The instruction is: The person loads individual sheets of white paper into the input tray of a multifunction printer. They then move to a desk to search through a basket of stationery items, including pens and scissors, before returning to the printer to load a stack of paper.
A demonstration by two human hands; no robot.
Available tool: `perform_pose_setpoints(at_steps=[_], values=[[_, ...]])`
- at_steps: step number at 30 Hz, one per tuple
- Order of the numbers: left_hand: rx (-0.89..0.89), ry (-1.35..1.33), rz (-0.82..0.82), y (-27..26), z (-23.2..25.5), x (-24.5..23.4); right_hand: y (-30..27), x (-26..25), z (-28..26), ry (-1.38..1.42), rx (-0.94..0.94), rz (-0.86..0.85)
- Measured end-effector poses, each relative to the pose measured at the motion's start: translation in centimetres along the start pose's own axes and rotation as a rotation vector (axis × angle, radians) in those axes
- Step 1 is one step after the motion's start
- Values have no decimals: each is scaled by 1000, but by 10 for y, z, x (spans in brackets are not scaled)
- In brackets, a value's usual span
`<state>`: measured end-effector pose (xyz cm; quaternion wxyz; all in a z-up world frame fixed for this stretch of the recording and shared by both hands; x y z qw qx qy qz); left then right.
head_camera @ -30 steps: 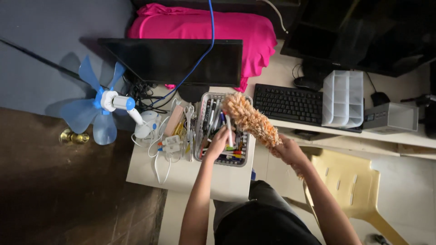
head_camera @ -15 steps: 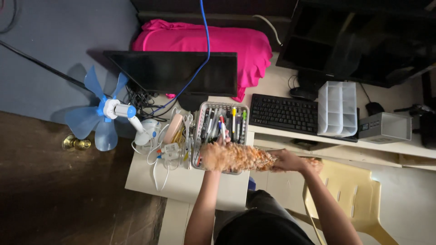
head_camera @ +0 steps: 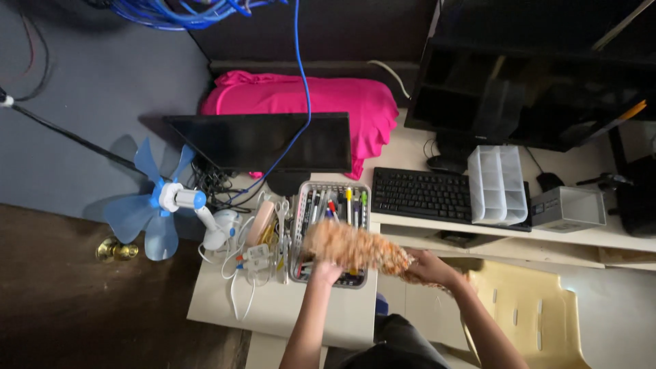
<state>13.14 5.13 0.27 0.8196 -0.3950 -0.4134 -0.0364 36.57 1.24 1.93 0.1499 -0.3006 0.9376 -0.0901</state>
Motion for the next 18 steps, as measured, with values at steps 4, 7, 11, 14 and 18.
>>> perform_pose_setpoints(at_steps=[4, 7, 11, 14, 18], values=[[-70, -194, -97, 27, -16, -37, -12, -8, 15, 61, 383, 226], [-35, -64, -190, 23, -3, -28, -10, 14, 53, 155, 282, 46], [-68, -286, -420, 33, 6, -44, -13, 33, 43, 48, 132, -118], [-83, -100, 20, 19, 5, -54, -37, 43, 91, 184, 261, 14], [-129, -205, -71, 3, 15, -22, -30, 37, 153, 137, 197, 330]])
Point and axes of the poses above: each hand's wrist, its own y-axis towards the middle knuckle, its own x-axis out of the palm, z = x × y, the point moved 9 cm from there along y, towards the middle knuckle, and after that the axes turned 7 degrees about -x, right-handed, at the moved point
